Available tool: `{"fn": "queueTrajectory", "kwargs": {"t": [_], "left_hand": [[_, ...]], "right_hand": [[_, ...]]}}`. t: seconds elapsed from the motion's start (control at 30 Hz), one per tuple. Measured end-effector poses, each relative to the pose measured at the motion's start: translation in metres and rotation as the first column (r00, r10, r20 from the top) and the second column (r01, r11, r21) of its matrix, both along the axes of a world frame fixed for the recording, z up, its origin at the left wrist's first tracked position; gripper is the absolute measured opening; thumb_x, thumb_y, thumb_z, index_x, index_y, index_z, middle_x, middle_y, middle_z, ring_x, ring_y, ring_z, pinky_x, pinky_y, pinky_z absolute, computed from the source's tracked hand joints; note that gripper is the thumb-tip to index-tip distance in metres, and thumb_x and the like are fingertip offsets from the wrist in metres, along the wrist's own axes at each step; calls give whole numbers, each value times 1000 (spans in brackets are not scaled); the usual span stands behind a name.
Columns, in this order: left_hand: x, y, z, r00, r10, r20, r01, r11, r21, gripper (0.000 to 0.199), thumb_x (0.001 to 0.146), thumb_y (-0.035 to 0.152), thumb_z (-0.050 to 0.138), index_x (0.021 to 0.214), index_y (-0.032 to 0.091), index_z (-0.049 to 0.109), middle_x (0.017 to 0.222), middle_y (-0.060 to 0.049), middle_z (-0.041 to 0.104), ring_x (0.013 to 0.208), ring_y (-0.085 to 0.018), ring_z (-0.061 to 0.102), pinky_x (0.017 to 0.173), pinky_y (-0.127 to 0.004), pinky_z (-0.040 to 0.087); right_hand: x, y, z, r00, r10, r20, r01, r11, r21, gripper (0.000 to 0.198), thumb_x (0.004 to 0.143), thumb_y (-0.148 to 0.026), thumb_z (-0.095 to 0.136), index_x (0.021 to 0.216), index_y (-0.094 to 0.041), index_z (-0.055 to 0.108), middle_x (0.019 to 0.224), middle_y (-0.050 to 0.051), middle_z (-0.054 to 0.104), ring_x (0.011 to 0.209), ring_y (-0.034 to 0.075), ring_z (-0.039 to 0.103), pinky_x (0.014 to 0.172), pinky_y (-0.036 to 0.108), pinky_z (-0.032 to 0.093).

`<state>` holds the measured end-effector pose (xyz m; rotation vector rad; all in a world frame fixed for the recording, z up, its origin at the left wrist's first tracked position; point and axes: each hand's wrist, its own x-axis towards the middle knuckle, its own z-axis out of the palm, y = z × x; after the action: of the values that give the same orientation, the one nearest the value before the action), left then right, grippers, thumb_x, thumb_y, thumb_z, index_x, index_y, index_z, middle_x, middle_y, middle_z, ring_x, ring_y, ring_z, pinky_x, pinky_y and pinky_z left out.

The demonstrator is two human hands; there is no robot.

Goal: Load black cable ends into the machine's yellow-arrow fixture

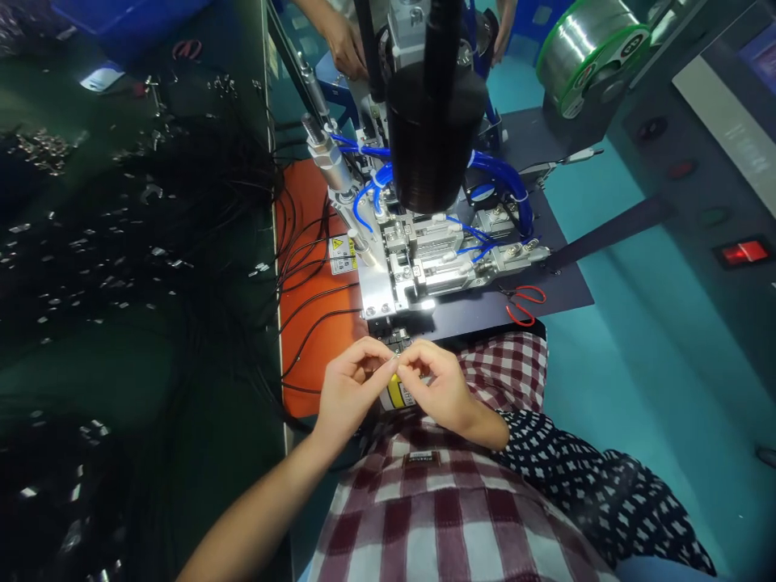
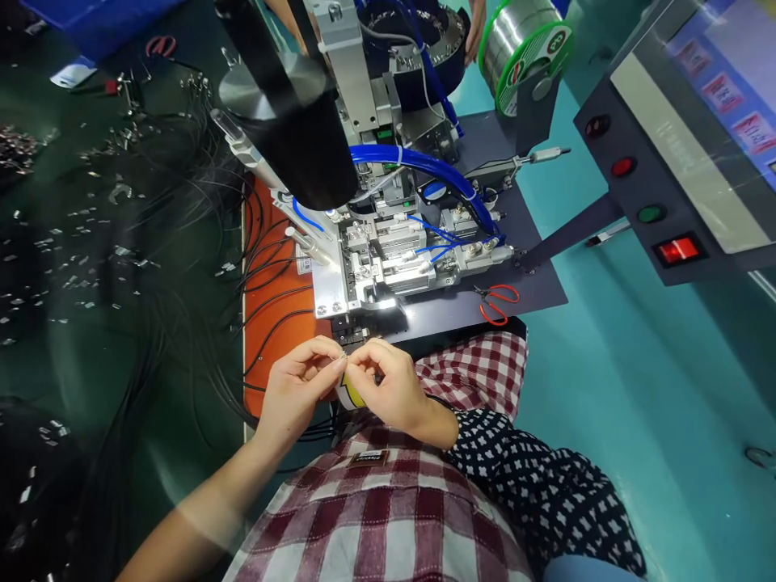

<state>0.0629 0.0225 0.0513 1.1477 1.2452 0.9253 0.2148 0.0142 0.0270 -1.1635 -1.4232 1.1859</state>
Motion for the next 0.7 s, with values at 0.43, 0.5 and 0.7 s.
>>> {"fn": "queueTrajectory", "kwargs": {"t": [0.43, 0.5, 0.7], "left_hand": [[3, -4, -7, 994, 102, 37, -100, 994, -44, 17, 85, 26, 65, 71, 17, 65, 76, 0, 56, 68, -10, 49, 59, -22, 38], [3, -5, -8, 992, 109, 65, -104, 992, -75, 17, 86, 26, 64, 72, 17, 64, 76, 1, 55, 68, -10, 49, 60, -22, 38], [4, -7, -5, 994, 106, 22, -105, 994, -40, 16, 87, 28, 63, 75, 17, 64, 76, 0, 56, 71, -11, 51, 65, -23, 40]], "right_hand": [[-6, -4, 0, 994, -51, 100, 49, 999, 18, 13, 86, -17, 57, 73, -18, 56, 69, -1, 54, 62, 12, 50, 59, 26, 41], [-7, -4, -1, 993, -53, 109, 51, 999, 18, 12, 86, -17, 57, 74, -18, 57, 69, 0, 55, 62, 12, 50, 59, 26, 42], [9, 8, 8, 992, 66, 108, -61, 997, -51, 12, 86, -19, 60, 75, -18, 61, 72, 1, 60, 64, 12, 54, 60, 25, 43]]}}
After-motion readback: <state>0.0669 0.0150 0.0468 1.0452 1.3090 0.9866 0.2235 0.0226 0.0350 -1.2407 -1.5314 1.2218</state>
